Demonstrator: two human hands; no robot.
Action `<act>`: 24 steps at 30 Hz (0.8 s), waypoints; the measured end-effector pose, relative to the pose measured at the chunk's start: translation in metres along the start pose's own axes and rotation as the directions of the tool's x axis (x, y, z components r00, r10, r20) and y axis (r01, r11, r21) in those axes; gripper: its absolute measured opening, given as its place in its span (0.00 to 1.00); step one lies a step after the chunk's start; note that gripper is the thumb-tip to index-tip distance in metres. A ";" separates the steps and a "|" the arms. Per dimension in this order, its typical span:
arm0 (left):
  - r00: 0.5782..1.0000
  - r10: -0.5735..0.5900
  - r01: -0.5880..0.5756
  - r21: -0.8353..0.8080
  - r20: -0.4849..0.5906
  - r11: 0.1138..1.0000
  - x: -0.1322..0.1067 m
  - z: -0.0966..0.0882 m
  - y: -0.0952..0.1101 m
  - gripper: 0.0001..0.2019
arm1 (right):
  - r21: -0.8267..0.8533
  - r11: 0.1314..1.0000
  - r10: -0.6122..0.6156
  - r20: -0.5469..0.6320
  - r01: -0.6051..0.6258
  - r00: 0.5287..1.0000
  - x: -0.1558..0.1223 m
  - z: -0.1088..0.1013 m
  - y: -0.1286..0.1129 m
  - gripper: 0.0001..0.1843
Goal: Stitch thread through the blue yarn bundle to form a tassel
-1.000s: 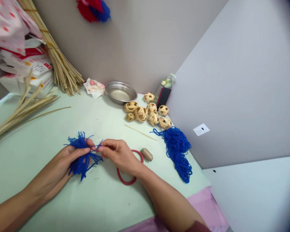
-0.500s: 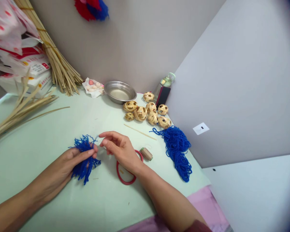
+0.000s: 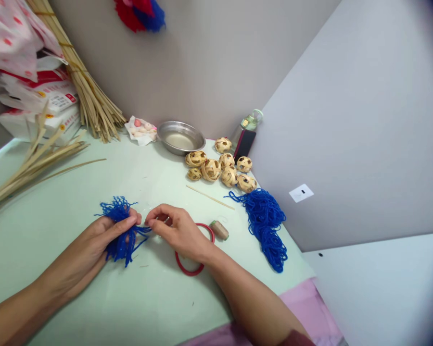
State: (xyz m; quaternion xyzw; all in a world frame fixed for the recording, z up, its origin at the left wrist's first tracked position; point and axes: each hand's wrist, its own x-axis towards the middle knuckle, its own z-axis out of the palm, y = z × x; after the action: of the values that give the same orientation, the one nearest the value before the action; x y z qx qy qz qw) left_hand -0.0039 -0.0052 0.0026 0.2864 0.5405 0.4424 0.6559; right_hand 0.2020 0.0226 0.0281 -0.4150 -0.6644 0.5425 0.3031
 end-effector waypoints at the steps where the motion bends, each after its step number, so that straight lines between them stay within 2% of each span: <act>1: 1.000 -0.001 0.001 0.000 0.019 1.000 0.001 -0.001 -0.001 0.19 | -0.011 1.000 -0.005 0.028 0.005 1.000 0.000 0.000 0.001 0.05; 4: 0.999 -0.013 0.013 -0.005 0.039 1.000 0.002 -0.002 -0.002 0.19 | -0.039 0.999 -0.027 0.096 0.030 0.995 0.001 0.001 0.006 0.05; 9: 1.000 0.006 -0.006 0.018 0.019 1.000 0.001 -0.001 0.000 0.19 | -0.004 1.000 -0.009 0.028 0.009 1.000 0.001 0.001 0.005 0.04; 13: 0.999 0.003 -0.004 0.032 0.049 0.999 0.001 0.000 0.000 0.20 | -0.025 0.999 -0.035 0.102 0.037 0.994 0.000 0.001 0.004 0.07; 15: 0.999 0.009 -0.011 0.033 0.048 0.999 0.001 -0.001 0.000 0.20 | -0.045 0.998 -0.033 0.073 0.036 0.997 0.000 0.002 0.001 0.05; 19: 0.996 0.057 -0.061 0.061 0.067 0.996 0.001 -0.001 -0.001 0.20 | -0.019 1.000 -0.021 -0.064 0.020 0.998 0.000 0.003 -0.005 0.03; 24: 0.995 0.056 -0.064 0.098 0.084 0.993 0.000 0.002 -0.001 0.21 | 0.104 0.992 -0.057 -0.091 0.067 0.994 0.003 0.005 -0.002 0.07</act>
State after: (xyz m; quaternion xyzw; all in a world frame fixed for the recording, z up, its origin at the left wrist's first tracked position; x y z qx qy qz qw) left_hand -0.0019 -0.0057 0.0027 0.3530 0.5261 0.4223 0.6483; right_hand 0.1957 0.0222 0.0290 -0.4008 -0.6330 0.5490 0.3706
